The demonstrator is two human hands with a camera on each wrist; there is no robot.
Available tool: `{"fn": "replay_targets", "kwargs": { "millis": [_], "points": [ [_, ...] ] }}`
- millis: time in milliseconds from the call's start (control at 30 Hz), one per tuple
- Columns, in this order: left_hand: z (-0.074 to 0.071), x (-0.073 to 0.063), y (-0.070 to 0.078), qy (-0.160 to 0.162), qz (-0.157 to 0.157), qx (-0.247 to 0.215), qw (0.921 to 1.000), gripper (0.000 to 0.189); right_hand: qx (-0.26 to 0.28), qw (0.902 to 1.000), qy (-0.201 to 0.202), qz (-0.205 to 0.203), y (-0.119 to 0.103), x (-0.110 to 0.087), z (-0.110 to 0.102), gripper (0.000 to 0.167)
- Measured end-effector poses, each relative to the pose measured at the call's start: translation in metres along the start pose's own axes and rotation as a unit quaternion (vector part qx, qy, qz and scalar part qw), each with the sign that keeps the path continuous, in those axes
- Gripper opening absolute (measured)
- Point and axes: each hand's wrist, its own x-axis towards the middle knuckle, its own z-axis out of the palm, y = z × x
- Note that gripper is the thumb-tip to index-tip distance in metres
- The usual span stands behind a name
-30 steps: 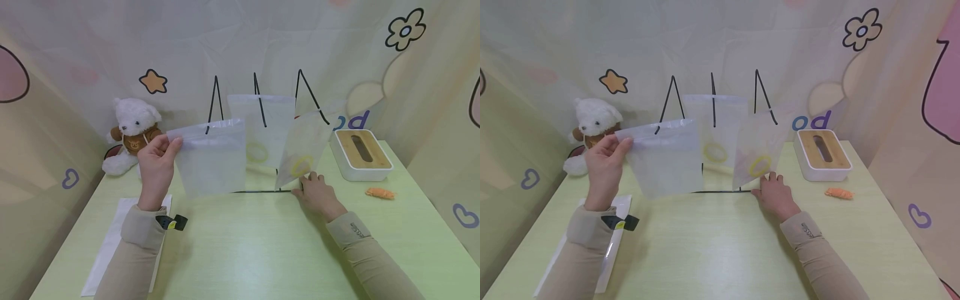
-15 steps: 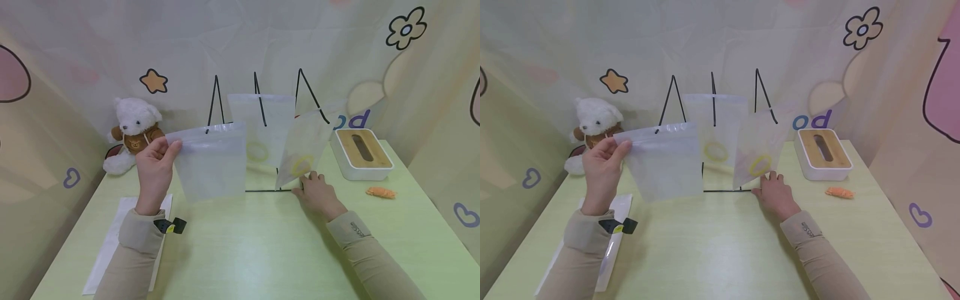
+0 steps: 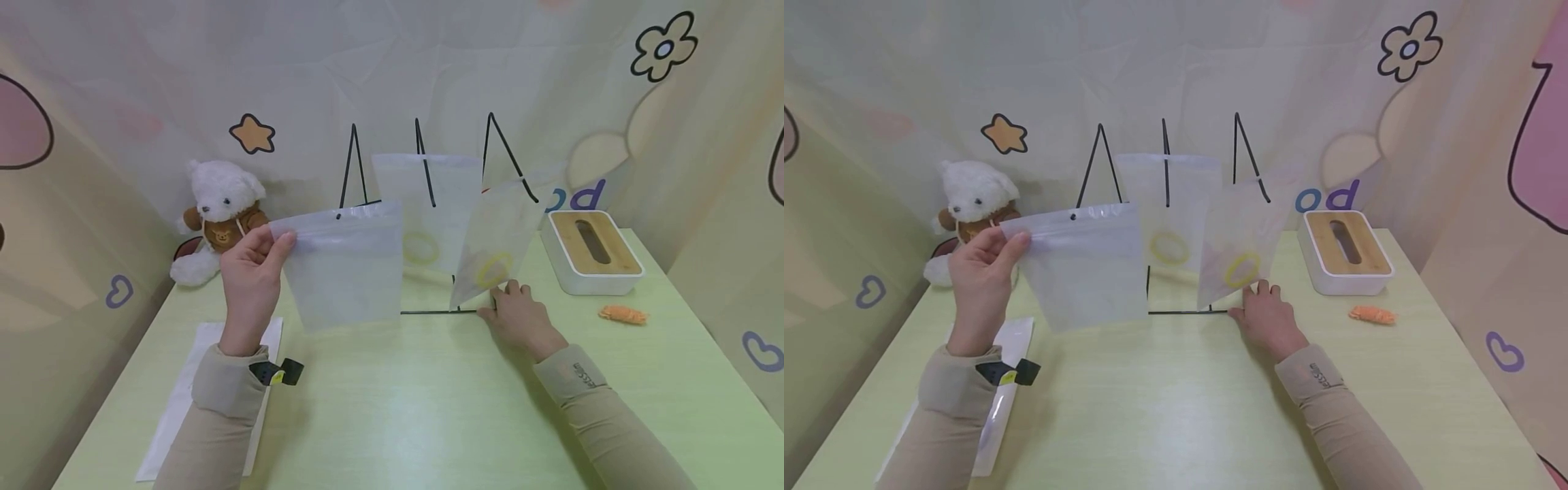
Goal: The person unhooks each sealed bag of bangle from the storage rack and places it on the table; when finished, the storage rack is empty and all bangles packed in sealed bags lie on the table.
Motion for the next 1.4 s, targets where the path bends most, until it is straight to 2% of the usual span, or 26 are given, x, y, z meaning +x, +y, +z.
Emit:
{"fn": "replay_targets", "kwargs": {
  "millis": [267, 400, 900, 1133, 1267, 1400],
  "points": [
    [-0.002, -0.003, 0.003, -0.004, -0.004, -0.007, 1.0, 0.022, -0.003, 1.0, -0.002, 0.002, -0.002, -0.001, -0.002, 0.061],
    [-0.005, -0.007, 0.005, -0.003, -0.009, 0.007, 0.9999, 0.021, -0.004, 1.0, 0.0, 0.002, -0.003, -0.001, -0.002, 0.061],
    [-0.021, -0.03, 0.013, 0.002, -0.034, 0.034, 0.9988, 0.019, -0.001, 1.0, 0.004, -0.003, 0.0, -0.001, 0.001, 0.061],
    [-0.021, -0.034, 0.004, -0.006, -0.063, 0.043, 0.9971, 0.022, 0.0, 1.0, 0.004, -0.005, 0.001, -0.002, 0.002, 0.061],
    [-0.022, -0.031, -0.006, -0.009, -0.081, 0.054, 0.9952, 0.021, 0.0, 1.0, 0.003, -0.006, 0.001, -0.002, 0.002, 0.061],
    [-0.023, -0.025, -0.014, -0.017, -0.117, 0.07, 0.9905, 0.024, 0.0, 1.0, 0.002, -0.008, 0.0, -0.001, 0.001, 0.061]
  ]
}}
